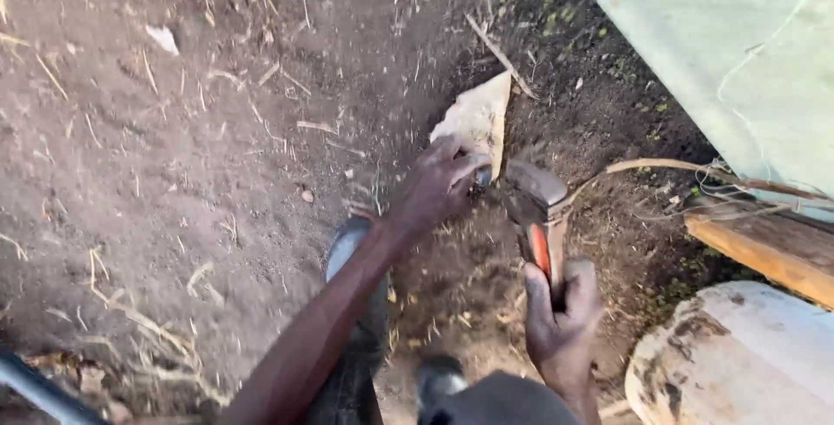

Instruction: Using a pipe wrench to hammer a wooden board into the ground to reinforce a structure in a greenhouse.

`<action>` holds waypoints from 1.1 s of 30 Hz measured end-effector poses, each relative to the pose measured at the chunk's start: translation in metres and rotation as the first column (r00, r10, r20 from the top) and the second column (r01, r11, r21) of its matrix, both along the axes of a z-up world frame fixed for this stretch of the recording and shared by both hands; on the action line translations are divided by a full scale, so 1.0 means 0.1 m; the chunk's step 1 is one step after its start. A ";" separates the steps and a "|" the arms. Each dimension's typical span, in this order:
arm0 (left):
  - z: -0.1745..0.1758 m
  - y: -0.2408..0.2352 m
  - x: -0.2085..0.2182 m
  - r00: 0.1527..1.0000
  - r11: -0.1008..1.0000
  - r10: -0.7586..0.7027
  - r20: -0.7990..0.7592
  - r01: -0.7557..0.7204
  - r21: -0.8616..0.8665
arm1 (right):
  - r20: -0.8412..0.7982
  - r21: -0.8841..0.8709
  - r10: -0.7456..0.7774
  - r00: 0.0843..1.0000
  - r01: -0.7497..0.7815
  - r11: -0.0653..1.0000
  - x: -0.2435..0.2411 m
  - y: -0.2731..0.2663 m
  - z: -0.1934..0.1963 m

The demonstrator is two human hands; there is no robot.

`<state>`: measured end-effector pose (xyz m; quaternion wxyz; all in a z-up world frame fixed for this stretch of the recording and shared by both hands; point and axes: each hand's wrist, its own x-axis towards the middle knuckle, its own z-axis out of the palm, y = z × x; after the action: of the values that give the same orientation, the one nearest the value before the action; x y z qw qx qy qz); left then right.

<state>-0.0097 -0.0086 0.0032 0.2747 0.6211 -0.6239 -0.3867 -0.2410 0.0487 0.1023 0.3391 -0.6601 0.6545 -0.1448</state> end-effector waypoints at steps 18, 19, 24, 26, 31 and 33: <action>0.08 0.07 -0.08 0.994 0.984 0.089 -0.059 -0.078 0.160 | -0.136 0.370 -0.217 0.967 0.253 0.894 0.20 -0.17 0.15; 0.12 0.01 -0.05 0.994 0.996 0.073 -0.087 -0.068 0.063 | -0.146 0.433 -0.143 0.979 0.193 0.880 0.22 -0.21 0.13; -0.03 0.02 -0.04 0.998 0.997 0.037 -0.047 -0.040 -0.060 | -0.160 0.397 -0.084 0.983 0.143 0.907 0.34 -0.21 0.02; -0.04 0.12 -0.08 0.999 0.997 0.019 -0.049 -0.023 -0.075 | -0.129 0.404 -0.133 0.983 0.174 0.898 0.35 -0.16 0.08; -0.05 0.07 -0.04 0.998 0.997 -0.057 0.036 0.058 -0.042 | -0.155 0.499 -0.124 0.980 0.186 0.847 0.40 -0.20 0.00; 0.07 0.07 -0.06 0.997 1.000 0.004 -0.074 -0.004 0.006 | -0.149 0.509 -0.123 0.981 0.183 0.841 0.38 -0.17 0.02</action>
<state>-0.0155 -0.0020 0.0099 0.2967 0.6083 -0.6109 -0.4106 -0.2035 0.0319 0.1042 0.4555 -0.4963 0.7375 0.0477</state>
